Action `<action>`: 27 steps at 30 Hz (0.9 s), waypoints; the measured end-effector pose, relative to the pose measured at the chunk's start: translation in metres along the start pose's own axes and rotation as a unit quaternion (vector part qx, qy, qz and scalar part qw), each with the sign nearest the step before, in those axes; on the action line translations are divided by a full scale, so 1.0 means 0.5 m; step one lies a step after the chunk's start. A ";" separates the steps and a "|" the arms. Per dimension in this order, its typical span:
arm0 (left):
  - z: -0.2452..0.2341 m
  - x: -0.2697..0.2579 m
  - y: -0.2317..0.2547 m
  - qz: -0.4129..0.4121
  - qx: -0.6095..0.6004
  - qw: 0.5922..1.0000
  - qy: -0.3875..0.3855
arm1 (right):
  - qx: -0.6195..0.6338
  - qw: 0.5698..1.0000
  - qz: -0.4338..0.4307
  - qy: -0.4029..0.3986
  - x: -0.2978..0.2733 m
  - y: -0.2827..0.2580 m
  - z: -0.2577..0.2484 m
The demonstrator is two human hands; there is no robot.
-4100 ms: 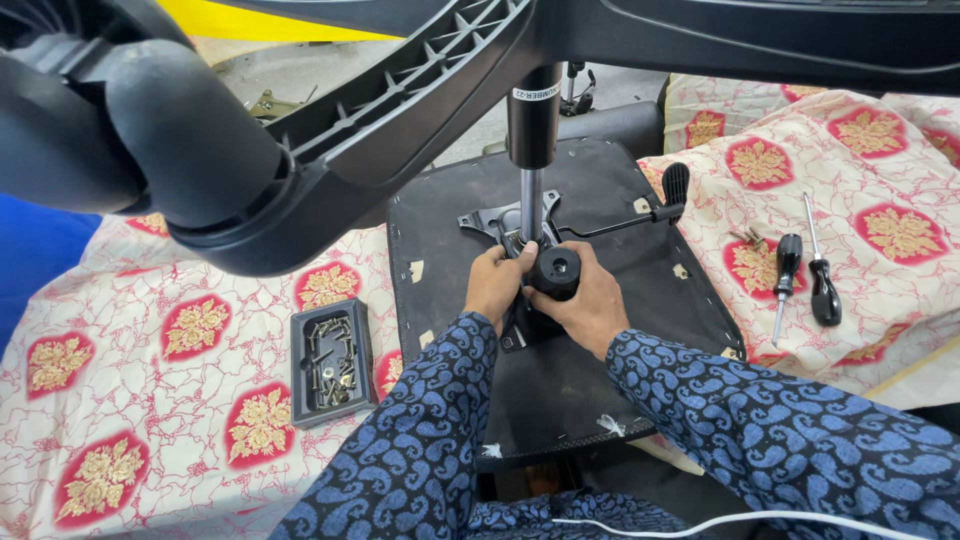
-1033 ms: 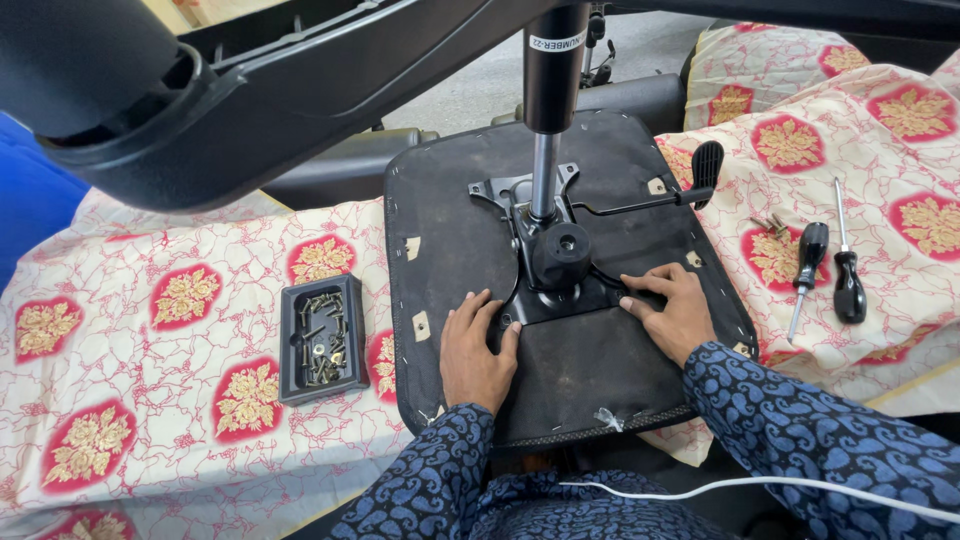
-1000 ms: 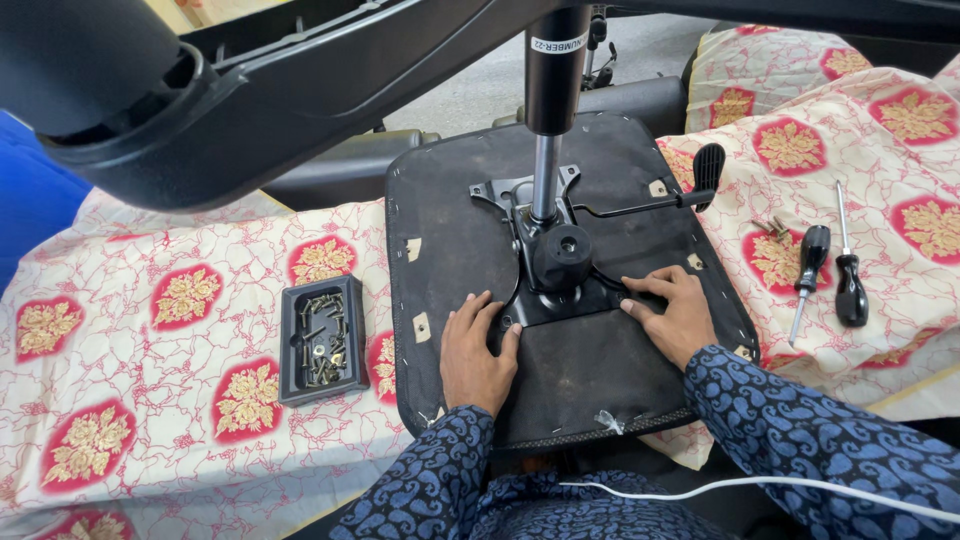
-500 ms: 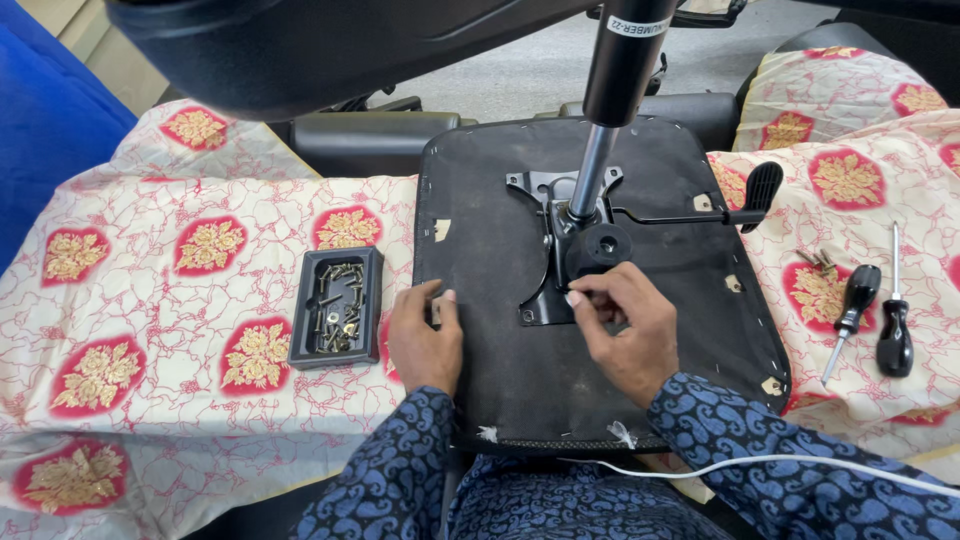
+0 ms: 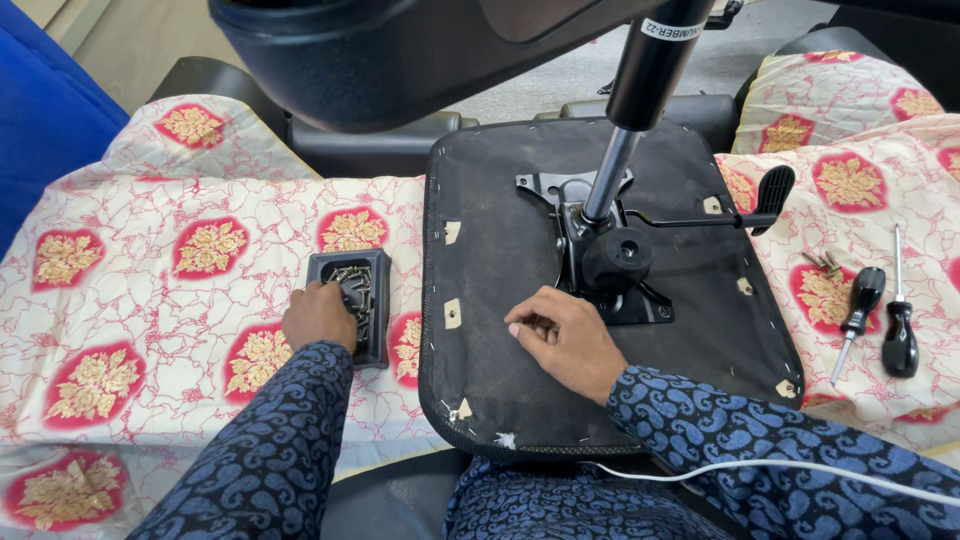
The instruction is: The person attaches a tilt mechanism and gas cylinder assembly to the underside of a chair seat, aligning the mounting plate and driving screws by hand and with screwdrivers, taking screws from a tray beside the seat.
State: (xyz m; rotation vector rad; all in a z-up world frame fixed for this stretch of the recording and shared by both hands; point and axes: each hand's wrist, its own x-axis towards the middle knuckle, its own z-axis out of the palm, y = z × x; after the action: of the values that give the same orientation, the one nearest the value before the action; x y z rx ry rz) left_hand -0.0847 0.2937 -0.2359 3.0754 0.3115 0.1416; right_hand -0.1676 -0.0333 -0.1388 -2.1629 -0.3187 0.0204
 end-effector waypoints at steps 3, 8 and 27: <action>-0.008 0.012 -0.001 0.018 0.019 0.999 -0.036 | -0.008 0.999 0.038 0.010 -0.005 0.025 -0.021; -0.054 0.014 0.029 0.017 -0.065 0.997 0.047 | -0.007 0.996 0.075 0.043 -0.025 0.066 -0.050; -0.133 -0.221 0.396 -0.201 -0.750 0.516 -0.362 | 0.105 0.976 0.142 0.128 -0.064 0.051 -0.065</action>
State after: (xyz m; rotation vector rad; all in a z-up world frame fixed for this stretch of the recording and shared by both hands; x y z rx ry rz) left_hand -0.1595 0.0802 -0.1679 1.0537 0.4475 -0.5690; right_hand -0.1884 -0.0810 -0.1440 -1.9558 0.1360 -0.0599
